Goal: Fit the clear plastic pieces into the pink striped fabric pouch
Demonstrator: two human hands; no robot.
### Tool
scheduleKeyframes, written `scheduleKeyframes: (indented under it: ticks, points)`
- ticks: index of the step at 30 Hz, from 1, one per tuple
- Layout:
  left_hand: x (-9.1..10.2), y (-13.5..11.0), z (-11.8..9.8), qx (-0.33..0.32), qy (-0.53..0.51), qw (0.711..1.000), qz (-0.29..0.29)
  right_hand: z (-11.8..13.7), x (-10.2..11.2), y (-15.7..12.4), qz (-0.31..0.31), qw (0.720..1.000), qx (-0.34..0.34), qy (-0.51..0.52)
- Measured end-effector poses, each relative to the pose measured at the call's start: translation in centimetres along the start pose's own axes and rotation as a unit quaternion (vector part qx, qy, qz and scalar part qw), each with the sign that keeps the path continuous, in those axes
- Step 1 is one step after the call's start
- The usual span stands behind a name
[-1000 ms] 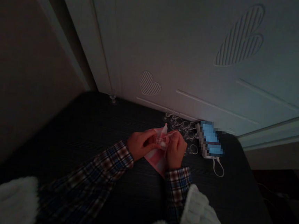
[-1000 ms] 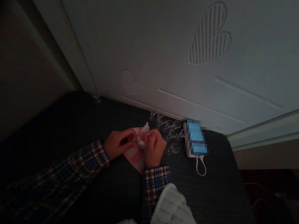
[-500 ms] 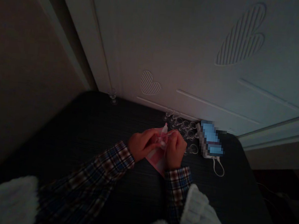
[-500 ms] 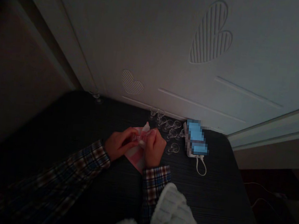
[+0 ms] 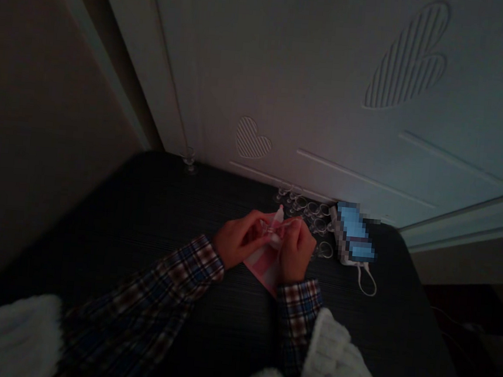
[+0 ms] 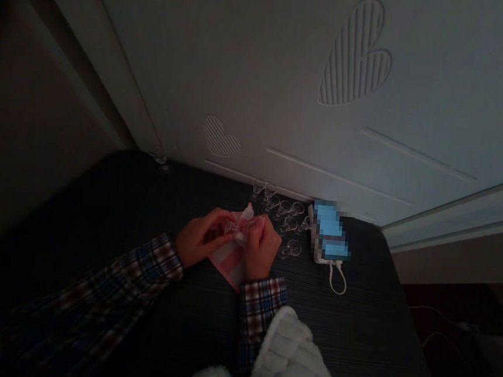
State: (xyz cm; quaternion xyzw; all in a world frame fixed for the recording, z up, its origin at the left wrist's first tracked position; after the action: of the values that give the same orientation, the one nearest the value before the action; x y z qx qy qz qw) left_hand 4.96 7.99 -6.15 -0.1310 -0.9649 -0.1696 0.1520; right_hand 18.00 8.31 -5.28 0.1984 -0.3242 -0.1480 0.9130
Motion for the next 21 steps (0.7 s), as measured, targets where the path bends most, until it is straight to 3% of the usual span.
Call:
scheduleKeyframes:
  ticks: [7, 14, 21]
  points:
    - [0.2, 0.0, -0.2, -0.014, 0.029, 0.999, 0.004, 0.1, 0.1, 0.0, -0.001, 1.000, 0.000, -0.006]
    - [-0.1, 0.1, 0.7, -0.001, 0.022, 0.999, 0.032, 1.2, 0.3, -0.4, 0.004, 0.998, 0.063, -0.031]
    - [-0.1, 0.0, -0.3, -0.020, -0.008, 1.000, 0.020, 0.4, 0.1, -0.2, 0.001, 1.000, 0.020, -0.022]
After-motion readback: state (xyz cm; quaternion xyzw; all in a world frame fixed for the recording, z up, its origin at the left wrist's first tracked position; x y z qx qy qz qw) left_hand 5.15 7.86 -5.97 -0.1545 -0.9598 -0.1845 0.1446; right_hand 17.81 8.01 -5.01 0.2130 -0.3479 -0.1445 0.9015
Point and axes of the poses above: each hand's wrist, its own y-axis towards the middle knuckle, its own x-axis out of the back of the hand, z = x × y, the point moved 8 cm from there along y, towards the middle knuckle, and after that the axes turned 11 degrees about -y, right-handed, at the moved point
